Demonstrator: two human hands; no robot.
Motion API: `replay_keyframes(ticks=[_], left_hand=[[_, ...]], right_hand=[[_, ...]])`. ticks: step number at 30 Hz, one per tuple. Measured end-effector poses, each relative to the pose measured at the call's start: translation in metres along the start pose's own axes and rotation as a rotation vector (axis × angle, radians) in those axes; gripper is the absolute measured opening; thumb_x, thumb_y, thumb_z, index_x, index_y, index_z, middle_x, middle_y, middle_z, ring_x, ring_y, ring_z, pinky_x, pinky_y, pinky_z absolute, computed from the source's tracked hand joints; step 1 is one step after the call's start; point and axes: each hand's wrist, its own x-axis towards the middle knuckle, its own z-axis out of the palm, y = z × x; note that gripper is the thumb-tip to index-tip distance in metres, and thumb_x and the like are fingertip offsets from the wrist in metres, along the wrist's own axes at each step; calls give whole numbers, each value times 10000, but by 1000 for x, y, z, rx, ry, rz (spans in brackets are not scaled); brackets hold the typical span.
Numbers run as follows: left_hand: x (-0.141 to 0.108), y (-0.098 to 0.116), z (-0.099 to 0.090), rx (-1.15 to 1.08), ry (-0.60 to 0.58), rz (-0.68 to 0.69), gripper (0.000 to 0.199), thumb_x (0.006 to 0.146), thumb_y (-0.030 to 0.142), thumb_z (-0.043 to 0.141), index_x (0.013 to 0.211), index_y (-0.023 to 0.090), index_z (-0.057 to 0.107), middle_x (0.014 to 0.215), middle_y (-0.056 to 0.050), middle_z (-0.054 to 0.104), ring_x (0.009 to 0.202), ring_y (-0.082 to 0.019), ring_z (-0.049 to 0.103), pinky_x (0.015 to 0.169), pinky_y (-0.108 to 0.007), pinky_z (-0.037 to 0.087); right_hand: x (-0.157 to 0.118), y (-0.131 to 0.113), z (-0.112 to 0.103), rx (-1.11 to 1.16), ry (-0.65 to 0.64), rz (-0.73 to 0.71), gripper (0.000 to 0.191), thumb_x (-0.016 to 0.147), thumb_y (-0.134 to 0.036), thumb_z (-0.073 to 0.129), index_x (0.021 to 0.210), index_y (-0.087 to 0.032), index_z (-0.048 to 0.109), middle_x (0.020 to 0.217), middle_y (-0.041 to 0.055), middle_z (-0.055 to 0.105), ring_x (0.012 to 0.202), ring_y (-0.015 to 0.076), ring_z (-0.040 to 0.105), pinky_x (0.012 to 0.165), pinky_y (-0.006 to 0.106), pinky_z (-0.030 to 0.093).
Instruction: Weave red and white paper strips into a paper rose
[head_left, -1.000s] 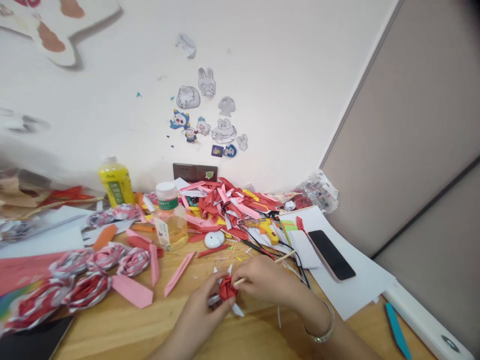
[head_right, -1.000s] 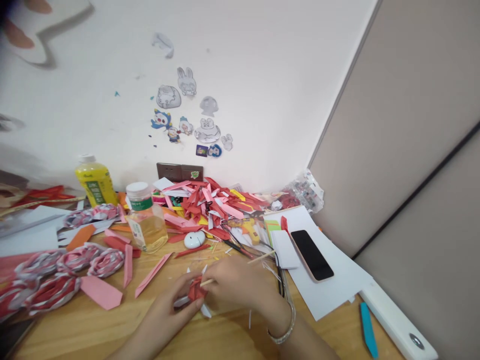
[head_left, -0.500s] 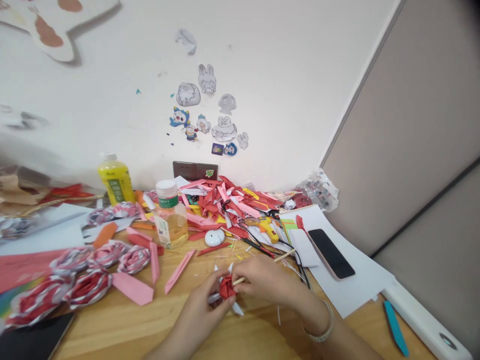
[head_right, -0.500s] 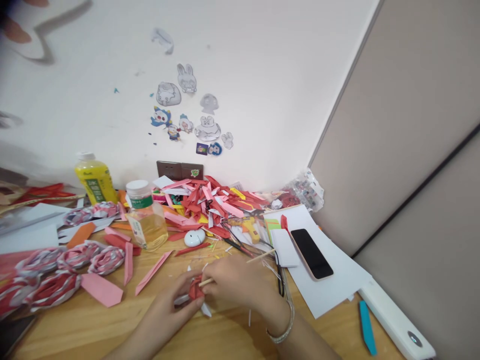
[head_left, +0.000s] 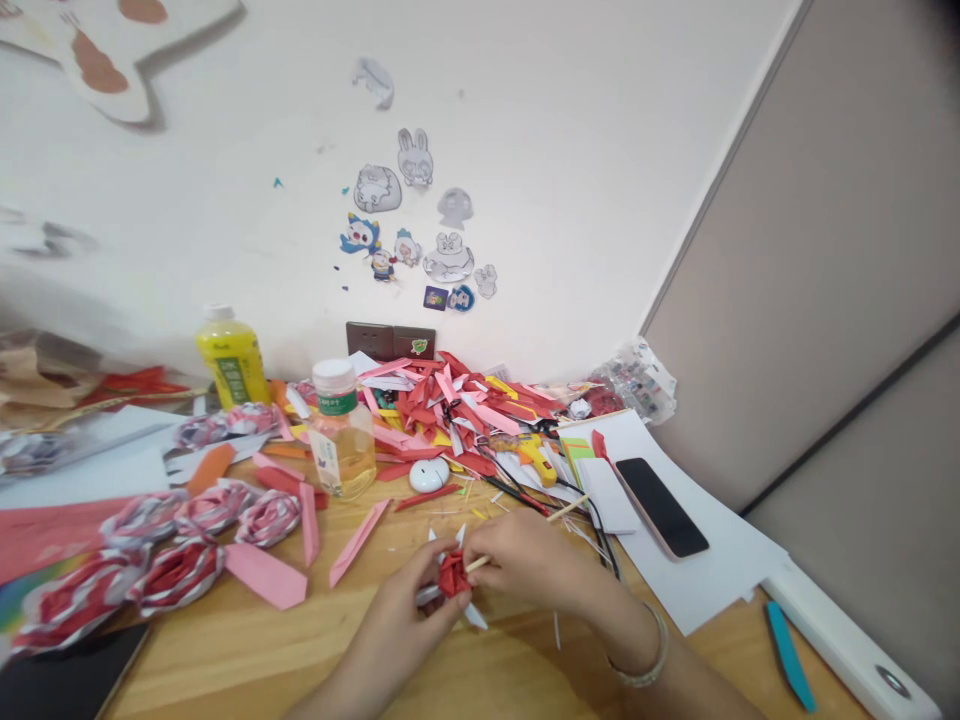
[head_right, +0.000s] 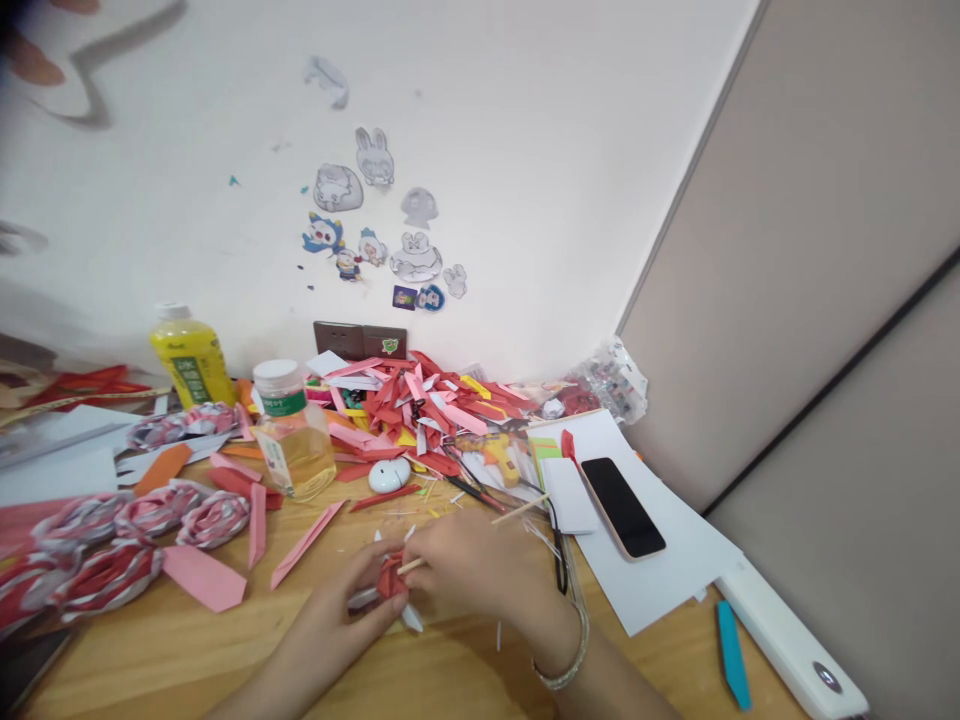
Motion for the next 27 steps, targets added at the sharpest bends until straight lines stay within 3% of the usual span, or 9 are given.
replay_keyframes(ticks=[19,24,27], left_hand=[[-1,0,0,-26,2,12,364,683,240,619,1041,195,572,1041,-73,695,978,-245,641,826,-332,529],[1,-3,-1,-36,-8,12,353,698,253,617,1038,173,565,1070,-100,676,993,-251,631,837,-343,520],[2,-4,-2,-26,-11,4,351,703,264,612,1036,167,559,1057,-99,678,974,-242,638,837,-343,519]], right_hand=[[0,-1,0,19,26,-20,141,796,-206,557,829,-209,695,804,12,697,719,137,593,627,197,358],[-2,-1,-6,50,46,-90,228,808,-177,523,957,-259,676,864,-8,699,744,129,600,640,187,371],[-3,-1,-7,25,40,-125,227,798,-166,518,933,-256,677,838,-9,698,739,132,601,643,192,372]])
